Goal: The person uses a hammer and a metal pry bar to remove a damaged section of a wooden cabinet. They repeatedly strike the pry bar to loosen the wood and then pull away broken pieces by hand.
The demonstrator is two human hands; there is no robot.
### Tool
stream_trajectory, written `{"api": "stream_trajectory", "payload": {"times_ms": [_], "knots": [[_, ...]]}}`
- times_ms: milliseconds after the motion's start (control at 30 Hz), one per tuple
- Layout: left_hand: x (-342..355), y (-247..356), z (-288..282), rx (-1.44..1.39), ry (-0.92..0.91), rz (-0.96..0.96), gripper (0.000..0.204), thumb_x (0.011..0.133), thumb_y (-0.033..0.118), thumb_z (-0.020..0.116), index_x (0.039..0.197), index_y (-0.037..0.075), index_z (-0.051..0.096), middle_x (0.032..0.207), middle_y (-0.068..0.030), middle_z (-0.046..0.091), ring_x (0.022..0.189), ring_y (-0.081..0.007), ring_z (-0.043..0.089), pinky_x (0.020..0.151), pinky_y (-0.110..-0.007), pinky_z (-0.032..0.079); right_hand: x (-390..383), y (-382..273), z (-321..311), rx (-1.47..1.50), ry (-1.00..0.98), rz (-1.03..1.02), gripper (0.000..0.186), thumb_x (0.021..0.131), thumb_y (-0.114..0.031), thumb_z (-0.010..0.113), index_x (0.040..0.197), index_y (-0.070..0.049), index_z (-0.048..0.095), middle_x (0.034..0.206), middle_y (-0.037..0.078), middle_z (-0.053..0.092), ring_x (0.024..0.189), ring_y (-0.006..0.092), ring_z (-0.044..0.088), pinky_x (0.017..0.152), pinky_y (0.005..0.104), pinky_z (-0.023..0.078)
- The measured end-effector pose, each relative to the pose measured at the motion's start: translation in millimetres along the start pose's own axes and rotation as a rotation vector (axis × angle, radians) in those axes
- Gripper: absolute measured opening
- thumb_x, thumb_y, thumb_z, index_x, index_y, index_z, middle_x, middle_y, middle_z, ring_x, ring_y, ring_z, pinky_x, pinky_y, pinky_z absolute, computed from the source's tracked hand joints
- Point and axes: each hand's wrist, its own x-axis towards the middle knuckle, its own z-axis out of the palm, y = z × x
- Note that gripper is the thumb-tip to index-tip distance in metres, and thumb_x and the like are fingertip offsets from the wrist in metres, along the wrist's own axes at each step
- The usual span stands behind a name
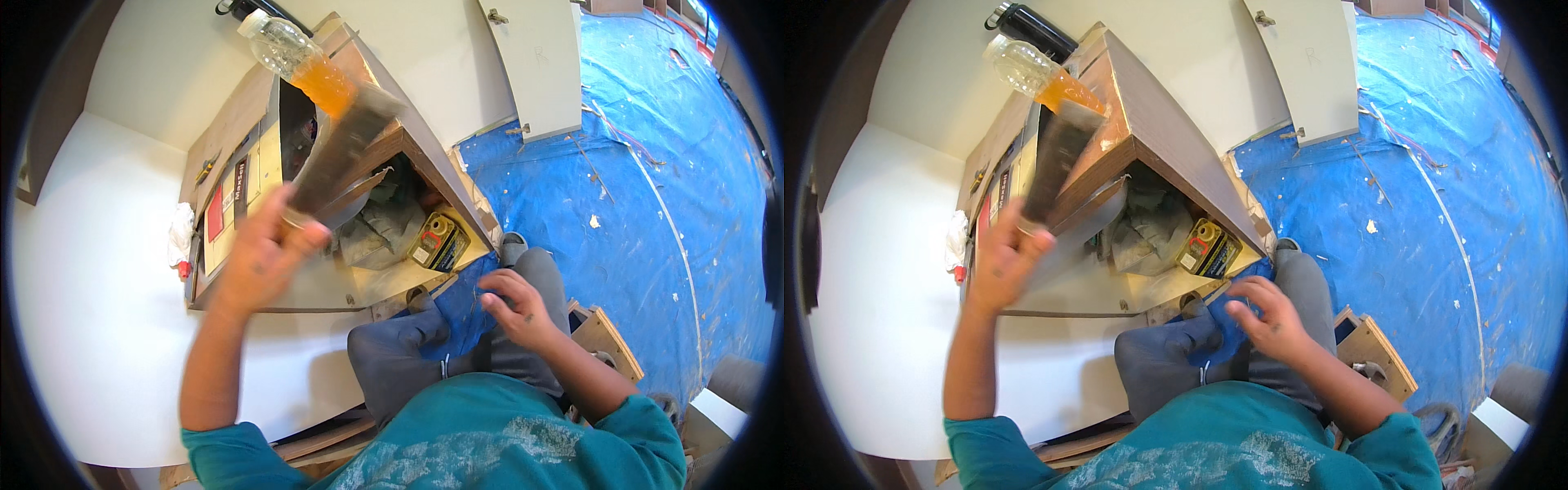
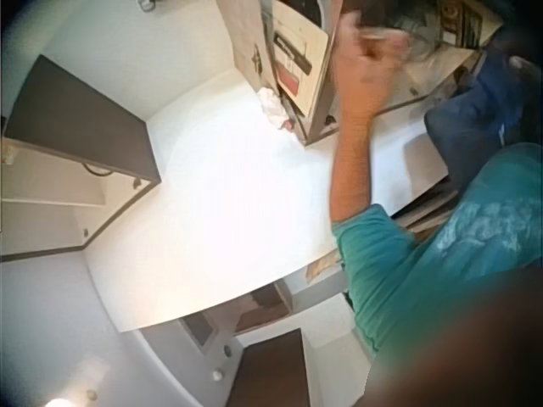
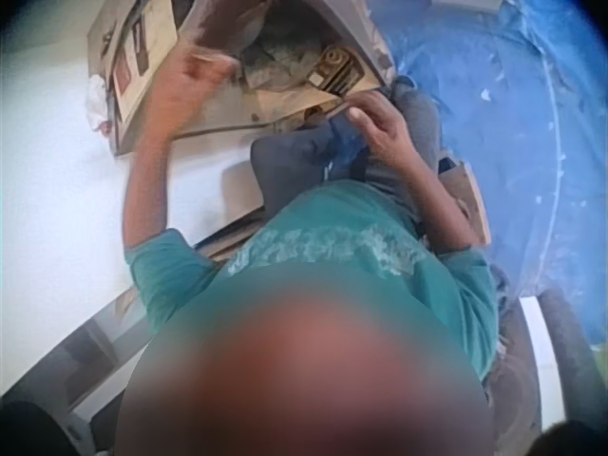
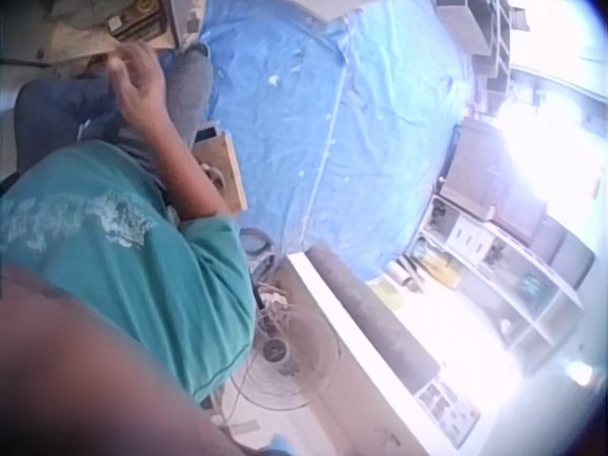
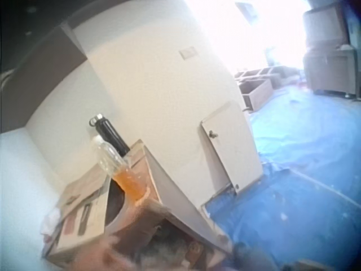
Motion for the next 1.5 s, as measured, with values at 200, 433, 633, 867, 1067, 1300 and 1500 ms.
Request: {"api": "stream_trajectory", "payload": {"times_ms": [200,433,633,867,1067,1300,1500], "knots": [[-36,30,142,-0.672,-0.171,0.032,0.056,0.090,0.015,0.072,0.136,0.001,0.043,0.108,-0.0181,0.067,0.100,-0.0264,0.068,0.086,-0.039,0.053,31,-77,41,0.858,-0.078,0.027,0.050,0.107,-0.034,0.063,0.144,-0.003,0.055,0.126,0.006,0.064,0.113,0.0149,0.060,0.098,0.0315,0.049],[-14,52,149,-0.358,0.055,0.398,0.037,0.085,0.004,0.071,0.119,0.002,0.058,0.109,-0.0151,0.065,0.100,-0.0319,0.065,0.089,-0.041,0.051,46,-82,21,0.911,0.181,0.034,0.037,0.109,-0.028,0.056,0.132,0.001,0.063,0.120,0.007,0.069,0.108,0.0145,0.065,0.093,0.0311,0.054],[65,28,105,0.233,0.639,0.579,0.028,0.085,0.008,0.074,0.112,0.008,0.070,0.105,-0.0088,0.065,0.096,-0.0303,0.060,0.087,-0.042,0.046,59,-95,-16,0.710,0.179,0.162,0.034,0.110,-0.031,0.051,0.118,0.000,0.061,0.087,0.008,0.066,0.071,0.0175,0.068,0.068,0.0312,0.057],[77,24,109,0.343,0.591,0.542,0.044,0.085,0.006,0.074,0.128,0.009,0.068,0.117,-0.0104,0.062,0.106,-0.0310,0.056,0.094,-0.041,0.045,50,-93,-24,0.389,-0.062,0.242,0.026,0.106,-0.022,0.060,0.120,-0.001,0.060,0.082,0.004,0.063,0.070,0.0112,0.063,0.065,0.0283,0.053],[79,27,111,0.142,0.581,0.514,0.036,0.079,0.001,0.072,0.114,0.010,0.069,0.114,-0.0080,0.058,0.105,-0.0311,0.053,0.095,-0.042,0.043,56,-104,-30,0.263,-0.132,0.229,0.021,0.105,-0.022,0.061,0.100,-0.003,0.056,0.075,0.002,0.056,0.064,0.0089,0.055,0.058,0.0298,0.047],[77,21,106,-0.250,0.416,0.410,0.026,0.080,-0.002,0.063,0.105,0.005,0.065,0.119,-0.0098,0.048,0.109,-0.0208,0.051,0.098,-0.033,0.044,72,-102,-45,-0.004,-0.136,0.068,0.026,0.100,-0.022,0.066,0.093,0.001,0.056,0.074,0.015,0.057,0.064,0.0278,0.057,0.060,0.0405,0.046],[77,18,101,-0.297,0.398,0.435,0.023,0.077,0.000,0.057,0.098,0.004,0.066,0.116,-0.0100,0.047,0.109,-0.0204,0.048,0.102,-0.032,0.040,86,-103,-53,-0.233,-0.146,-0.097,0.028,0.097,-0.023,0.068,0.093,0.003,0.057,0.082,0.025,0.059,0.077,0.0465,0.058,0.067,0.0499,0.046]]}}
